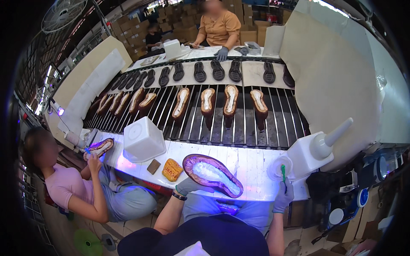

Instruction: Apply adhesive to the edges and surfaces of shoe components using a brush.

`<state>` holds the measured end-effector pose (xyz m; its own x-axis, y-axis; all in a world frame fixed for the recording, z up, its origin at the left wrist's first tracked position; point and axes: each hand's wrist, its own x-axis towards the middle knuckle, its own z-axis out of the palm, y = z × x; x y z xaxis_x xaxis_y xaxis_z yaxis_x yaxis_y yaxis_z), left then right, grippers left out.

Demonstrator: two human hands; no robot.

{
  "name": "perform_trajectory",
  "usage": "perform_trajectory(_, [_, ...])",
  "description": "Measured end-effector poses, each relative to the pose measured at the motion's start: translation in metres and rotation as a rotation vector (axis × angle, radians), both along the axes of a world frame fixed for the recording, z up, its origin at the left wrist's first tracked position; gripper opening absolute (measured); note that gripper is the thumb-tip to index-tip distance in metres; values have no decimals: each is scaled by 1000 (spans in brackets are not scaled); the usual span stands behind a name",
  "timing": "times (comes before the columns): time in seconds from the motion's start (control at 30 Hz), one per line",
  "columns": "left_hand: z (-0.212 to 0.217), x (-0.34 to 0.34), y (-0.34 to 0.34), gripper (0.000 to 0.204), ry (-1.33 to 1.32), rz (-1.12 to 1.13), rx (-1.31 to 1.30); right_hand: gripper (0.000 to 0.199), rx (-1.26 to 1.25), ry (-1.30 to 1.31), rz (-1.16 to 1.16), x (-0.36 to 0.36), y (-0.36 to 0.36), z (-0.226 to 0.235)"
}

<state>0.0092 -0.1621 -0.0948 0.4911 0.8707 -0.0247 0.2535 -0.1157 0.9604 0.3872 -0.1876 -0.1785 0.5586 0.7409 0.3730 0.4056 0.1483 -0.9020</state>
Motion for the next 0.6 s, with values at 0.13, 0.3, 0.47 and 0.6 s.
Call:
perform_trajectory(0.13, [-4, -3, -2, 75, 59, -65, 71, 23, 16, -41, -8, 0, -1, -1])
perform_trajectory(0.3, [0, 4, -1, 74, -19, -43, 7, 23, -47, 36, 4, -4, -2, 7])
perform_trajectory(0.47, [-3, 6, 1, 78, -63, -24, -112, 22, -37, 42, 5, -1, -1, 4])
perform_trajectory(0.6, [-9, 5, 3, 78, -419, -63, -221, 22, -80, 77, -1, -4, -2, 7])
